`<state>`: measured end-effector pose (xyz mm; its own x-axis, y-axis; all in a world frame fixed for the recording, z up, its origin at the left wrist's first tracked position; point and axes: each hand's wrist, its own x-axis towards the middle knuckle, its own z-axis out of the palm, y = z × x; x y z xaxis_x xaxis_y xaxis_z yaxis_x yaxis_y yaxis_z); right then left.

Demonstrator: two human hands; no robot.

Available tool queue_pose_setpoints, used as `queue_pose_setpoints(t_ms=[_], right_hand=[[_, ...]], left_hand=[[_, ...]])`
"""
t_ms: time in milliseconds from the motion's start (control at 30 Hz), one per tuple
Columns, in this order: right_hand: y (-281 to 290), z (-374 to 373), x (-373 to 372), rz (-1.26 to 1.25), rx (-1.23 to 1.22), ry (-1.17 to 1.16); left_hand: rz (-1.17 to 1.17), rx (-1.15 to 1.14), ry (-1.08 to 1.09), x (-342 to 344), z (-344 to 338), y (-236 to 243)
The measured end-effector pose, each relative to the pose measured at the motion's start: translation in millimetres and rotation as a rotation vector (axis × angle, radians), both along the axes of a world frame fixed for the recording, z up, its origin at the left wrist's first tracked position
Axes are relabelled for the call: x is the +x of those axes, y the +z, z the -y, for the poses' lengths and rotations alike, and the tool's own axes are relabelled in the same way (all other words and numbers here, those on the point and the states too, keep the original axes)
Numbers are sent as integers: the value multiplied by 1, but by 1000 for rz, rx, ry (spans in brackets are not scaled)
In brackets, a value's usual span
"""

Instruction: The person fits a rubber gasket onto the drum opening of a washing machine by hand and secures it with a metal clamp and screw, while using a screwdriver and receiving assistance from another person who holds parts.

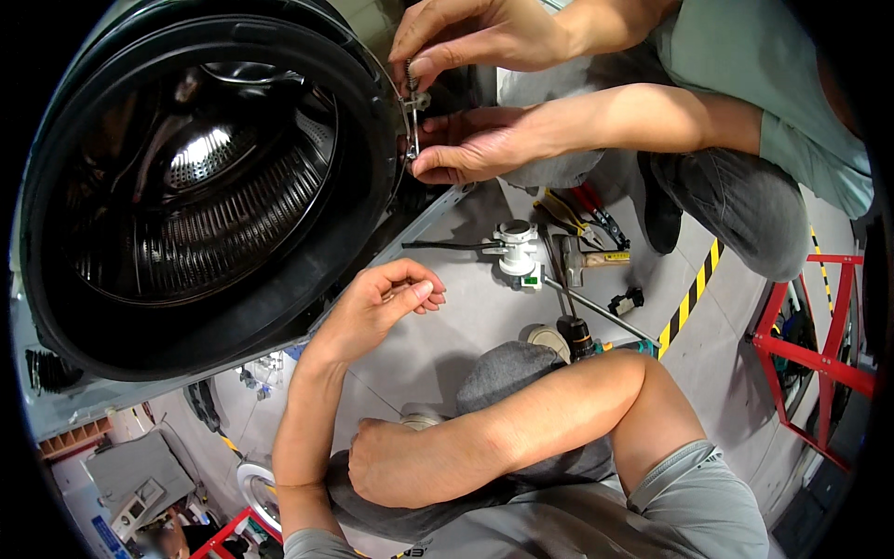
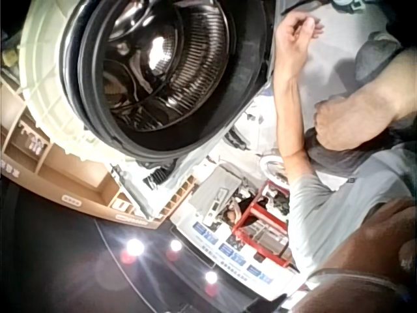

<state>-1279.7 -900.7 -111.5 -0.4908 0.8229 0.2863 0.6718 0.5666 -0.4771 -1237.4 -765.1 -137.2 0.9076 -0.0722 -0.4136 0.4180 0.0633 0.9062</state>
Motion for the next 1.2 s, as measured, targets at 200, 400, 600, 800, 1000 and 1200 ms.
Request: queue_pose_setpoints(t_ms=[200, 400, 600, 800, 1000, 1200], right_hand=[[-7, -1, -7, 14, 35, -21], [-7, -2, -7, 20, 38, -23], [2, -2, -1, 36, -19, 6], [8, -4, 3, 34, -90, 40], [10, -5, 3, 56, -97, 40], [5, -5, 2, 56, -67, 50]], left_hand=[[5, 1, -6, 1, 0, 0], [-3, 2, 13, 1, 1, 0], [-5, 6, 10, 2, 2, 1], [4, 7, -11, 1, -1, -1], [8, 15, -7, 1, -1, -2], [10, 10, 2, 0, -1, -1]])
